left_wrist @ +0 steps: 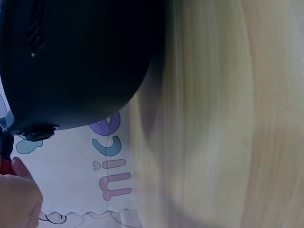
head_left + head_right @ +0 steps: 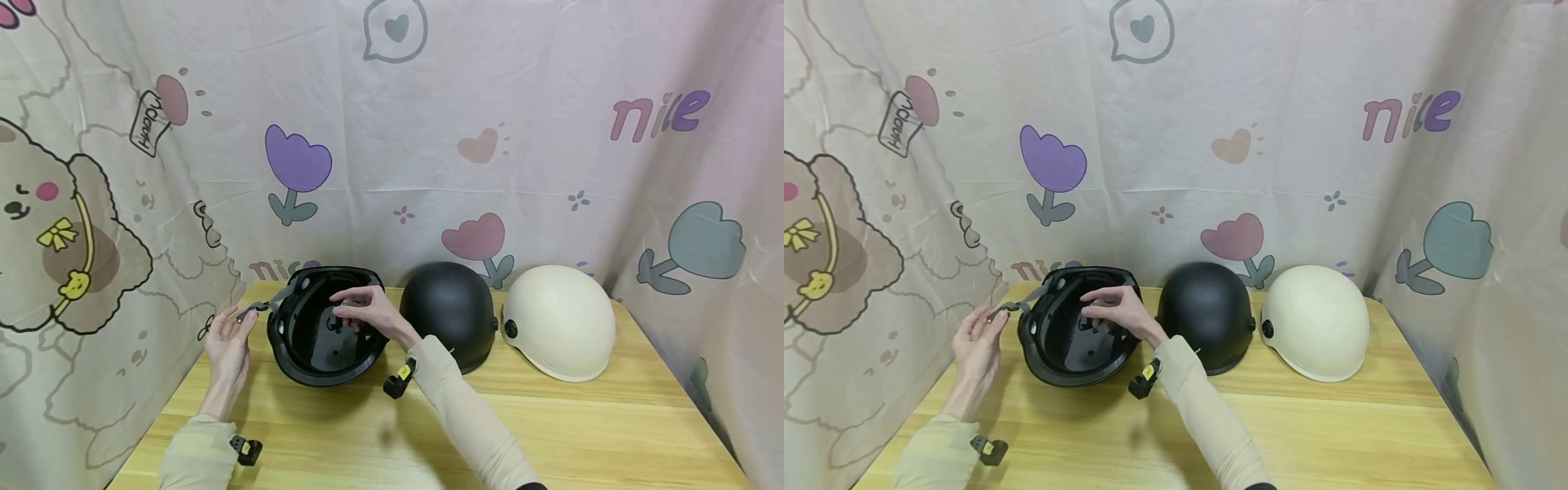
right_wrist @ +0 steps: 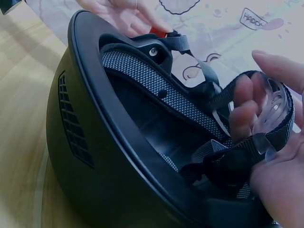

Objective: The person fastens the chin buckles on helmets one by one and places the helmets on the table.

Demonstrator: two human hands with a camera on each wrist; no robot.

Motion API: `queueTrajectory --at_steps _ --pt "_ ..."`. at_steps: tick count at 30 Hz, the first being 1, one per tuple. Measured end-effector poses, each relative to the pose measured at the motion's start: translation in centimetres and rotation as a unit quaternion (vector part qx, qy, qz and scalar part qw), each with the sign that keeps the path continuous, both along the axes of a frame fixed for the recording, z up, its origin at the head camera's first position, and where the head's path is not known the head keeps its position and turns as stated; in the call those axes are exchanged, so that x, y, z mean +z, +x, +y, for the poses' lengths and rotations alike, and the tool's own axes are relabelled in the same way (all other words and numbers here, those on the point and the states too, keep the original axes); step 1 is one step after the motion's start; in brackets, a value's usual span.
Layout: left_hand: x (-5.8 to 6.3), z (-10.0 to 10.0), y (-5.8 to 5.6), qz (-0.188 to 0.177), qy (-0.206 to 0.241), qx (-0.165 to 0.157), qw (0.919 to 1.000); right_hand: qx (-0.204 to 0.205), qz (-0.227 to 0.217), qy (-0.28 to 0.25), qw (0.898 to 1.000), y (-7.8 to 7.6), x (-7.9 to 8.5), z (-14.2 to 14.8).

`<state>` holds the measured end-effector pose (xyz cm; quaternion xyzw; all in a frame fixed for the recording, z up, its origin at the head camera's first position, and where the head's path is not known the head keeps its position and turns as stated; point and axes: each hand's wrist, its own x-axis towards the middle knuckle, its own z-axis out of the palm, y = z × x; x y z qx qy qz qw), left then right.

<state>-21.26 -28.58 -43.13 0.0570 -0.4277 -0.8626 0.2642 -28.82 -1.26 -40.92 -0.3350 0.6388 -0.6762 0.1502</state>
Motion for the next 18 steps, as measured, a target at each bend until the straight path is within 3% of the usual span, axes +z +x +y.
queueTrajectory --at_steps 4,10,18 --pt "0.3 0.5 -0.1 0.050 0.017 0.010 0.9985 0.015 0.006 -0.005 1.000 0.0 0.1 0.0" --pt "0.7 0.9 -0.3 0.086 0.009 0.013 0.9962 0.026 0.002 -0.018 0.999 0.2 0.1 0.0" --pt "1.1 1.5 -0.3 0.120 -0.063 -0.003 0.9908 0.043 -0.019 -0.066 0.997 0.2 0.0 -0.1"
